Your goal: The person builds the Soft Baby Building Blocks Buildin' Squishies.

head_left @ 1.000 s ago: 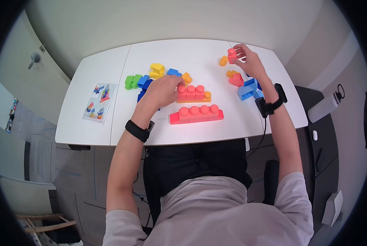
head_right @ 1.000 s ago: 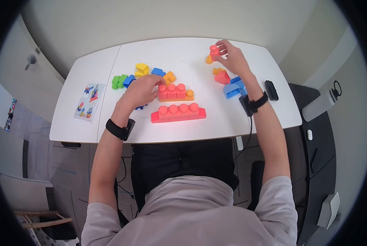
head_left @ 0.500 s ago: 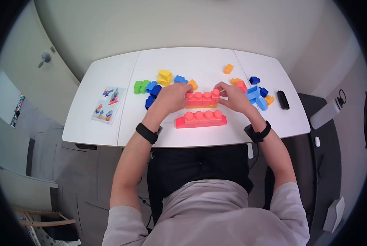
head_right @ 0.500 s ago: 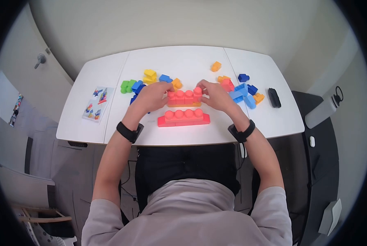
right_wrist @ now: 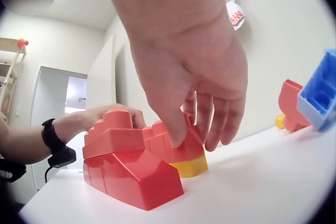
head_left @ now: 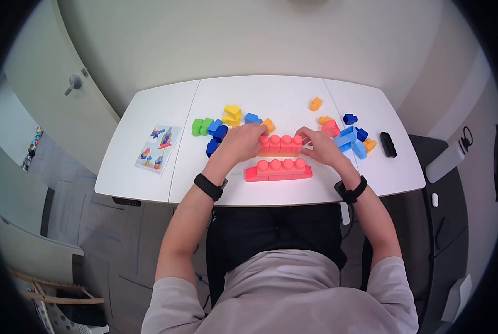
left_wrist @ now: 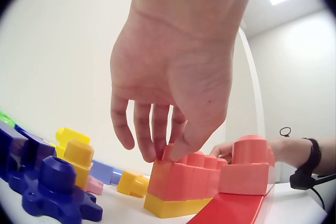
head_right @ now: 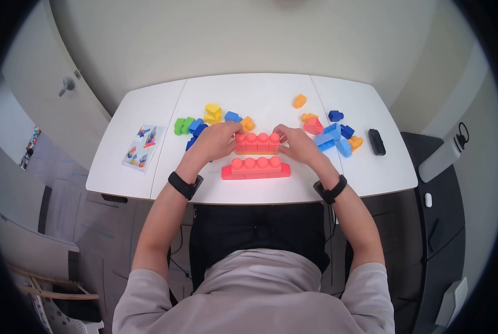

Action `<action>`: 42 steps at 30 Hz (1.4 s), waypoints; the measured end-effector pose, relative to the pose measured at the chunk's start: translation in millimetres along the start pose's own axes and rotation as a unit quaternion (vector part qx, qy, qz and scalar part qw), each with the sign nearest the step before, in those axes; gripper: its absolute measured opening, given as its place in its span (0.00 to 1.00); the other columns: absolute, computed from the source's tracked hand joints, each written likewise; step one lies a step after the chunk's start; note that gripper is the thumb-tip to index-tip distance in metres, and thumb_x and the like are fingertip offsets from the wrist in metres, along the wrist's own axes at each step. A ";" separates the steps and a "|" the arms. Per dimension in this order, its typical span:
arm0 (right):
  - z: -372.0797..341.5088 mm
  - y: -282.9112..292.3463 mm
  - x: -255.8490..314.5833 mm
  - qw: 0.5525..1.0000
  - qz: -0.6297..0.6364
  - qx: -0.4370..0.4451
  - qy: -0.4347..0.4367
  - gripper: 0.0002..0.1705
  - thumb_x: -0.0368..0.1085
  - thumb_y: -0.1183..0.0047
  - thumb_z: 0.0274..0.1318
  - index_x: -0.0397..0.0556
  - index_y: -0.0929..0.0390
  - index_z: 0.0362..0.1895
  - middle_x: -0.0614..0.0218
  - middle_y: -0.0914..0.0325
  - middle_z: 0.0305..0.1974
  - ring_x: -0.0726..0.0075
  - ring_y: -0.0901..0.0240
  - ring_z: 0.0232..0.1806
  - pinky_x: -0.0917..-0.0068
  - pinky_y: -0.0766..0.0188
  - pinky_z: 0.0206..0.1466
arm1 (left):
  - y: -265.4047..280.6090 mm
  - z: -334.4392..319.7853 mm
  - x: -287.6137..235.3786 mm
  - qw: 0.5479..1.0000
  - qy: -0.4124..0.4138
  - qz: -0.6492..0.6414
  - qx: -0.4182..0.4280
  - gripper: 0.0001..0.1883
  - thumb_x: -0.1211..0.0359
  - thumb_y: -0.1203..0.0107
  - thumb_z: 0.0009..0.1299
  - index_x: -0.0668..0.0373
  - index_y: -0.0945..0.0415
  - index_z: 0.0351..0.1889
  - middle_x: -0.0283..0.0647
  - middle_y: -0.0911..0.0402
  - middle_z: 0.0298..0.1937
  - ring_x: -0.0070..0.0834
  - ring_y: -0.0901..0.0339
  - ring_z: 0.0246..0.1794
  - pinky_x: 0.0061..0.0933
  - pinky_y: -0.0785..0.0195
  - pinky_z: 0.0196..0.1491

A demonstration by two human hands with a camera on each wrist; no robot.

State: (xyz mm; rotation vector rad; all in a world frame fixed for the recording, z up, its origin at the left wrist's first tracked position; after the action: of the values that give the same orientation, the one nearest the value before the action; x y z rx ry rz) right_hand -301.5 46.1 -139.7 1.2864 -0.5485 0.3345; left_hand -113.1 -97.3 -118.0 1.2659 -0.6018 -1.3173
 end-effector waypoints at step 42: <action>-24.6 5.8 31.9 0.989 -0.016 0.124 0.080 0.43 0.39 0.25 0.46 0.44 0.29 0.67 0.52 0.22 0.60 0.49 0.26 0.65 0.59 0.26 0.67 | 25.2 32.5 41.3 0.992 0.053 -0.011 0.114 0.19 0.66 0.34 0.66 0.61 0.21 0.54 0.43 0.12 0.45 0.38 0.15 0.47 0.37 0.22 0.53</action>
State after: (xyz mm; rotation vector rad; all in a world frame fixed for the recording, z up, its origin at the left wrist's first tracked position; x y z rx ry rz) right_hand -273.3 69.3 -121.7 1.4906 -0.3561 0.4869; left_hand -123.3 -151.3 -98.9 1.5230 -0.6796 -1.2156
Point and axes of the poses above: each hand's wrist, its own z-axis towards the middle knuckle, its own y-axis out of the back of the hand, x = y × z, the point moved 5 cm from there along z, towards the middle knuckle
